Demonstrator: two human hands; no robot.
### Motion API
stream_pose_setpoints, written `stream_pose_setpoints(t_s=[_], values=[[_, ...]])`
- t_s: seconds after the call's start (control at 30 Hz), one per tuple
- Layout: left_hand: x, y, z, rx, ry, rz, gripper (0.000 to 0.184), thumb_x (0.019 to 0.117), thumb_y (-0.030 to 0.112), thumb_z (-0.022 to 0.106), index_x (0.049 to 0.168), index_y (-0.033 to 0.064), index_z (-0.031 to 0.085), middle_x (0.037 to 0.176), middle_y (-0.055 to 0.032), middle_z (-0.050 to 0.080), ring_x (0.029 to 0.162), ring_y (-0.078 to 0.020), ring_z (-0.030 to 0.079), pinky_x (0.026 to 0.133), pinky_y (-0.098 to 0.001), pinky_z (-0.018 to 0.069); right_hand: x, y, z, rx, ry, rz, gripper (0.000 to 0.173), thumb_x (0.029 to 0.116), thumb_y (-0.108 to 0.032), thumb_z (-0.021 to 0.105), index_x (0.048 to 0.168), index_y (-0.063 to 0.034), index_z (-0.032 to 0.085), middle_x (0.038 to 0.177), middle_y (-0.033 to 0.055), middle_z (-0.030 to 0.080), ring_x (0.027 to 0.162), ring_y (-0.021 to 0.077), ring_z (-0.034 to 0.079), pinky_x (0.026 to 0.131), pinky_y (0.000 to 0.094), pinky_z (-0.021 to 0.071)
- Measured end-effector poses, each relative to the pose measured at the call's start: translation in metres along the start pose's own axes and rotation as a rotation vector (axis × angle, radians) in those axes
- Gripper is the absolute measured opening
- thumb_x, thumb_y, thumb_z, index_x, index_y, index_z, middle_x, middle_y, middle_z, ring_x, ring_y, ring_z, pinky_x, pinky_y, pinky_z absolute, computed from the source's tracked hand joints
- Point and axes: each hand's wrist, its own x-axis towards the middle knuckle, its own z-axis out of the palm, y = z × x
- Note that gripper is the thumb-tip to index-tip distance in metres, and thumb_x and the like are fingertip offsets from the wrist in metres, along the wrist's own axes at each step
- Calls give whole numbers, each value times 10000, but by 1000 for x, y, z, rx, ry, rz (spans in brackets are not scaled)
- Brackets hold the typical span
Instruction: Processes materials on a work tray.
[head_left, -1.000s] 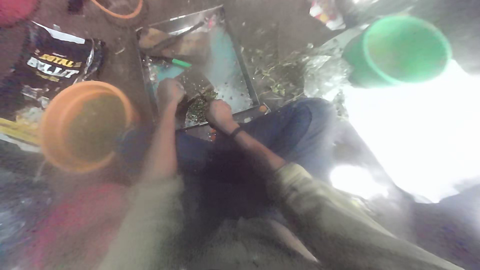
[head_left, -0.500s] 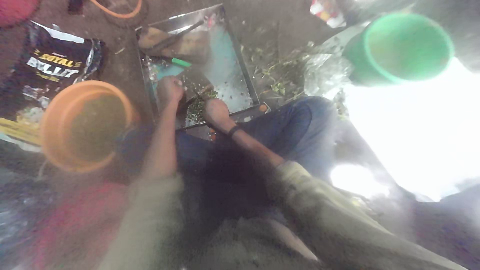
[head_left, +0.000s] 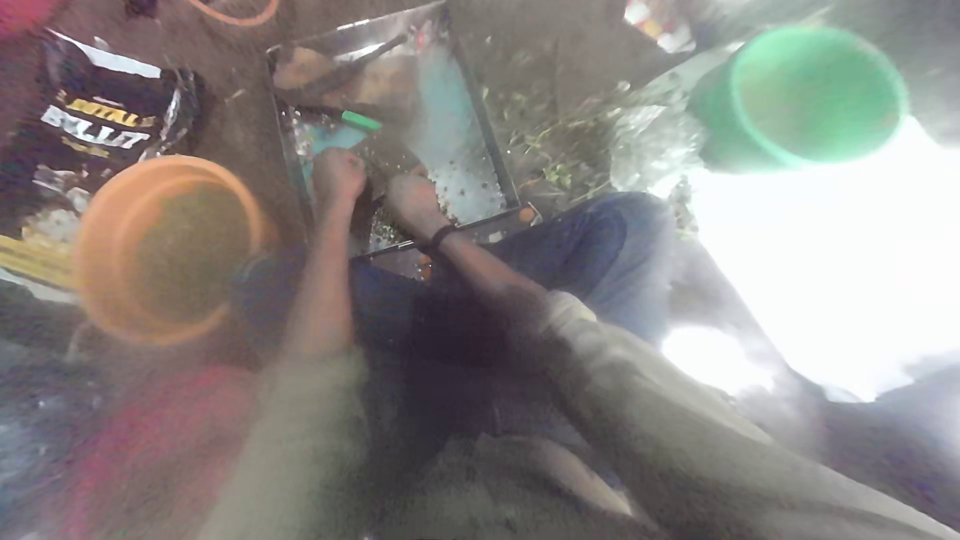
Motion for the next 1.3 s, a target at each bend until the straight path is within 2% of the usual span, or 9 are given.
stream_pose_setpoints(t_s=[0.13,0.23,0.37,0.57,0.77,0.9,1.07,1.2,1.3], values=[[0,3,0,32,26,-18,238,986,245,623,1089,104,786,1179,-178,738,1153,-380,684,989,-645,520,14,-2,11,60,20,0,281,1021,-269,549,1132,-67,708,1086,184,730,1040,383,709,803,602,570],[0,5,3,40,35,-32,224,980,234,633,1083,103,783,1208,-173,726,1183,-374,666,1007,-627,514,15,-4,15,46,30,-4,295,1047,-269,496,1150,-86,703,1075,181,735,1026,390,715,783,606,570],[1,9,4,46,42,-65,230,981,235,632,1077,85,779,1179,-187,731,1144,-383,682,971,-633,527,11,-14,10,18,3,27,253,1016,-216,547,1124,-59,715,1103,203,724,1034,413,703,772,628,566],[0,12,6,82,39,-107,257,996,254,617,1113,85,771,1208,-200,721,1159,-398,677,977,-648,518,17,-15,8,-16,31,-3,347,1033,-258,522,1310,-110,670,1200,193,712,1105,416,681,849,642,549],[1,7,9,72,38,-81,258,966,243,623,1109,86,769,1213,-208,718,1177,-411,666,981,-664,508,8,-12,14,10,38,-20,315,1022,-256,548,1187,-41,709,1157,222,714,1088,433,681,817,650,551],[-2,13,3,96,35,-77,239,952,226,643,1104,95,773,1217,-200,718,1187,-402,661,1003,-652,498,-8,-4,14,3,-54,71,328,1021,-306,559,1209,-84,710,1176,200,714,1101,413,683,826,638,554],[0,5,7,82,31,-13,227,954,207,626,1091,109,778,1205,-192,724,1182,-403,664,1003,-664,498,-33,15,5,-39,-151,115,281,975,-296,612,1057,-46,712,1096,201,713,1029,396,698,769,615,558],[6,-3,3,-29,-33,-31,243,981,213,604,1119,97,768,1144,-184,741,1049,-364,719,940,-633,546,-44,37,4,-29,-141,128,329,965,-354,608,973,-37,694,1012,200,710,959,395,705,712,611,551],[13,-13,4,-103,-13,-28,257,1005,206,573,1150,93,753,1159,-189,727,1020,-351,721,936,-604,559,-51,45,-5,26,-146,170,332,939,-354,661,993,-29,694,1026,213,712,962,404,707,719,623,553]])
